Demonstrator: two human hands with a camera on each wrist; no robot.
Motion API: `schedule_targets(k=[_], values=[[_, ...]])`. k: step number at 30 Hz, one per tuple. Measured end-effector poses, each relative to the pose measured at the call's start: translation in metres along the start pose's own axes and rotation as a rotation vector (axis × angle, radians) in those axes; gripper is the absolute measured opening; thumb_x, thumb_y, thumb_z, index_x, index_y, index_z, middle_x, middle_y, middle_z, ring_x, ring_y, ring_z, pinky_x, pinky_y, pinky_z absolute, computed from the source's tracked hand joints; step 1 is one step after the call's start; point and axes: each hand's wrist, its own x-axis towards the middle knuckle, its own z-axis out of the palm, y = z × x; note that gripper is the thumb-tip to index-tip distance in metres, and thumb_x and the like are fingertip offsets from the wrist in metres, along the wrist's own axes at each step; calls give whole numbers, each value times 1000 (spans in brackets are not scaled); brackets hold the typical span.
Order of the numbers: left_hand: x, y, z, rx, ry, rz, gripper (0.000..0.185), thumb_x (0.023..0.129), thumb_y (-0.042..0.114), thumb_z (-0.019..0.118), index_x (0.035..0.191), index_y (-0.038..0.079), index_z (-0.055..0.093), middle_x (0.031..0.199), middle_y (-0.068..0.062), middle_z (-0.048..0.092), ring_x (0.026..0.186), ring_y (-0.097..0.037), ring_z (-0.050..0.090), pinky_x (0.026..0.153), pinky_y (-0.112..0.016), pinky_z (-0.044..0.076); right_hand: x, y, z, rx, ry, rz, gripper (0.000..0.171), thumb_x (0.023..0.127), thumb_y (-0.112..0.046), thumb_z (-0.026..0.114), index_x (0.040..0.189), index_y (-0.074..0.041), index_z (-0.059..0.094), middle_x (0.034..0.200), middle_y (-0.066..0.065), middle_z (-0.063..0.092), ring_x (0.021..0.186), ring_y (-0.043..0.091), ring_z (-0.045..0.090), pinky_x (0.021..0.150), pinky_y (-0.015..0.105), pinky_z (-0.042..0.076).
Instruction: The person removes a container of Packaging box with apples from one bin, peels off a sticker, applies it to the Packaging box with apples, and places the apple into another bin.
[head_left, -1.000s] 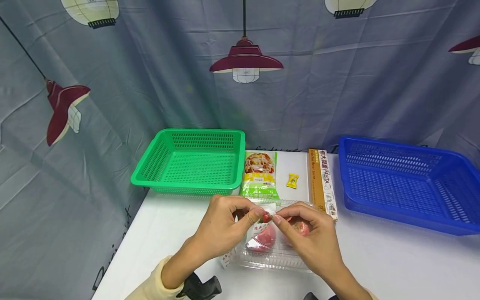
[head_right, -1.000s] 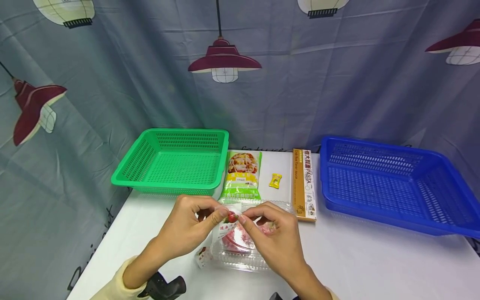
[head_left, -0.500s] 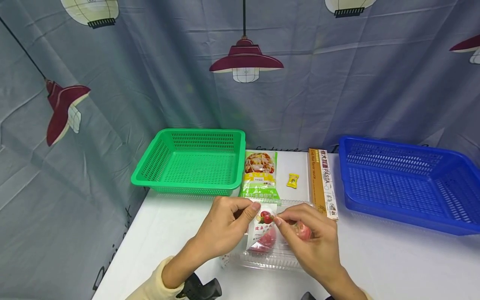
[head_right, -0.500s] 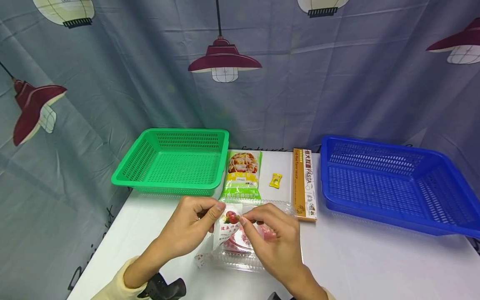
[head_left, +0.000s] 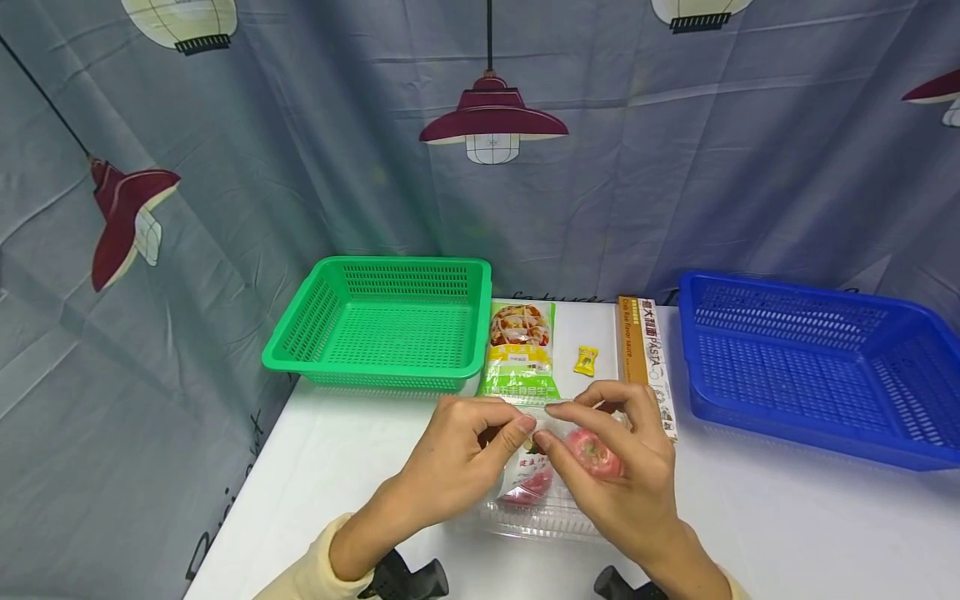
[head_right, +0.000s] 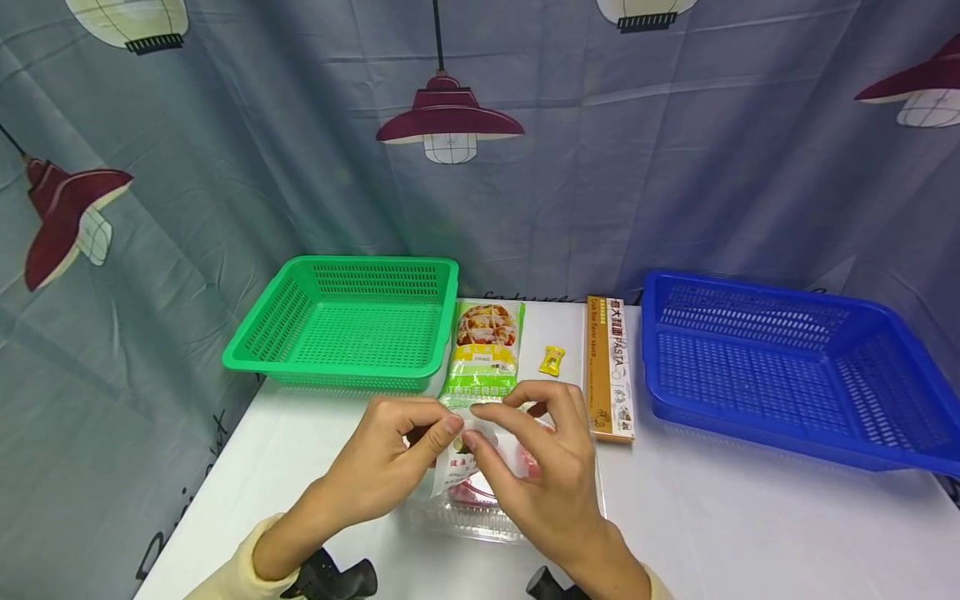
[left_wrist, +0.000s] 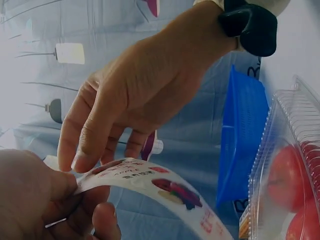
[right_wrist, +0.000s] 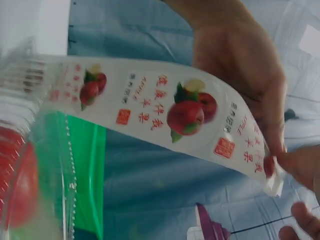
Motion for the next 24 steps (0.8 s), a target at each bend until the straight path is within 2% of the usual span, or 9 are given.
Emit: schedule_targets(k=[4,10,14,17,24], values=[[0,1,1,-12,-24,25,33,102,20,56,72,14,66,60,11,40,52,-1,34,45,-20,30,3,1,1,-6,-1,-53,30,93,-29,71,82,-2,76,79,14,55,79,26,46,74,30,32],[-1,1,0,1,-70,31,36,105,18,48,71,15,60,62,11,45,55,-1,42,50,-20,37,0,2,-1,28,-75,-45,28,95,-26,67,85,-1,76,79,8,55,79,25,46,78,27,34],[-1,1,-1,56,-97,70,32,106,16,46,79,14,63,67,11,47,61,0,45,57,-17,40,-3,3,-4,10,-131,-29,29,98,-26,63,88,0,74,81,6,56,81,24,48,79,26,35],[-2,1,-1,84,-94,81,28,105,15,47,85,13,66,67,11,45,59,-1,42,55,-16,37,-4,5,-5,13,-163,-11,30,99,-27,62,90,0,73,83,7,58,82,23,49,79,26,34],[-2,1,0,97,-69,69,26,104,14,49,86,13,69,68,12,47,58,0,40,52,-16,36,-5,7,-7,38,-197,41,31,98,-31,62,88,-3,69,83,4,63,83,21,52,82,25,36]])
